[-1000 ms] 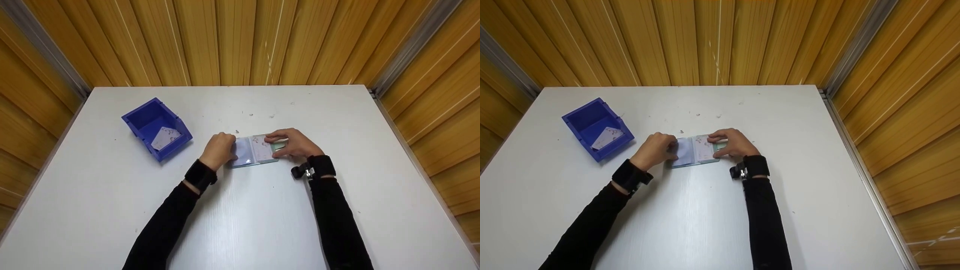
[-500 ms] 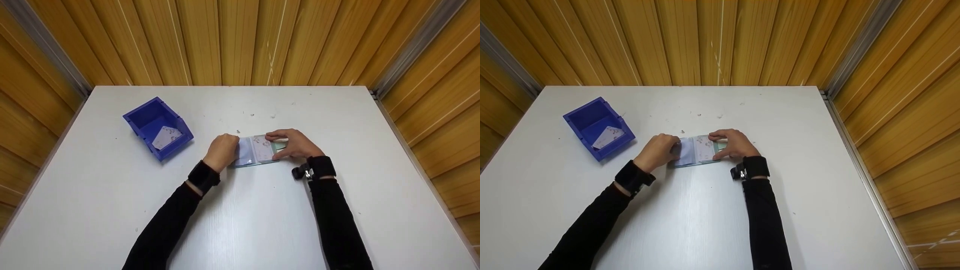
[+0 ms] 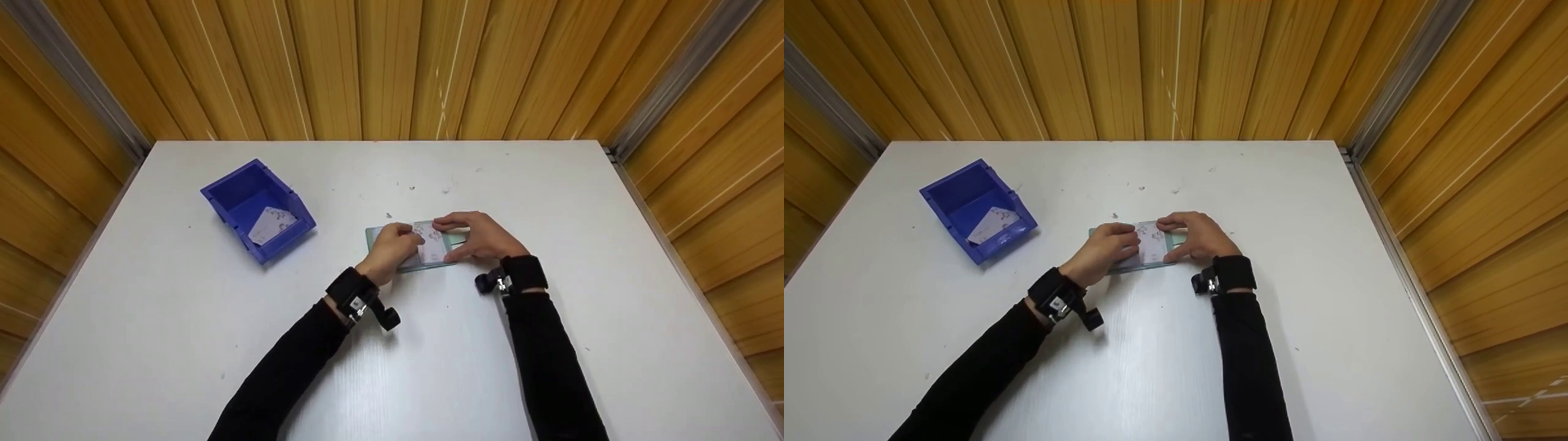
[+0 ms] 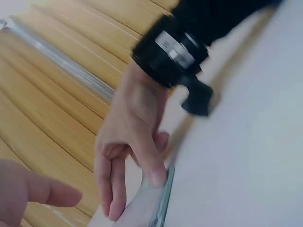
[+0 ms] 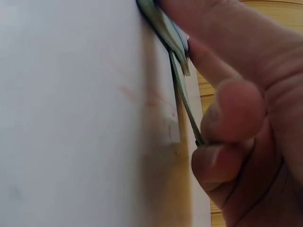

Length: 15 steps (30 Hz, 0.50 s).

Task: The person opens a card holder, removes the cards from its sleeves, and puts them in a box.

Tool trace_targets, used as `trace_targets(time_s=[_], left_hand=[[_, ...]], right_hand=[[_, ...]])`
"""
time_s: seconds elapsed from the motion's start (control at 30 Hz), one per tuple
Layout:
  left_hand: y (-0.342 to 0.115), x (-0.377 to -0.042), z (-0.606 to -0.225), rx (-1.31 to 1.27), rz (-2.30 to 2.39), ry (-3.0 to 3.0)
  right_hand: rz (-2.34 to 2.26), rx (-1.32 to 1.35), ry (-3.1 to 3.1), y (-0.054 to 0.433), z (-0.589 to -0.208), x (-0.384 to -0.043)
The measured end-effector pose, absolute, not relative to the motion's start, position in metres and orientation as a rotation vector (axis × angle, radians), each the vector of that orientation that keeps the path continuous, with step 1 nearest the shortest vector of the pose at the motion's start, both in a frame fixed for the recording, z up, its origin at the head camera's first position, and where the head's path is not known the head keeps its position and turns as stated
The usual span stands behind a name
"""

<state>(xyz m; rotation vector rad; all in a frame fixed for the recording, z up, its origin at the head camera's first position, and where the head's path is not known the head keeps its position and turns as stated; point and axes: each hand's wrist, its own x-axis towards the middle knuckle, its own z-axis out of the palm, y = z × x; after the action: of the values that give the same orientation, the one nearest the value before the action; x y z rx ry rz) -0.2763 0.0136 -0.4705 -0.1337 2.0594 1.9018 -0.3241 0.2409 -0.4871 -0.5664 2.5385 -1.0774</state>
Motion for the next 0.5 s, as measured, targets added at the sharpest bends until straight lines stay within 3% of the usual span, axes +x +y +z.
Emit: trace_targets(time_s=[0.2, 0.5], left_hand=[[0.0140, -0.2792, -0.4701, -0.217, 2.103, 1.783], [0.0147, -0.2811, -0.4694, -0.241, 2.124, 1.830]], right_hand=[[-1.101, -0.531, 2.517, 0.2408, -0.4873, -0.3240], [-1.122, -0.564, 2.509, 0.2412, -0.4884, -0.3250]])
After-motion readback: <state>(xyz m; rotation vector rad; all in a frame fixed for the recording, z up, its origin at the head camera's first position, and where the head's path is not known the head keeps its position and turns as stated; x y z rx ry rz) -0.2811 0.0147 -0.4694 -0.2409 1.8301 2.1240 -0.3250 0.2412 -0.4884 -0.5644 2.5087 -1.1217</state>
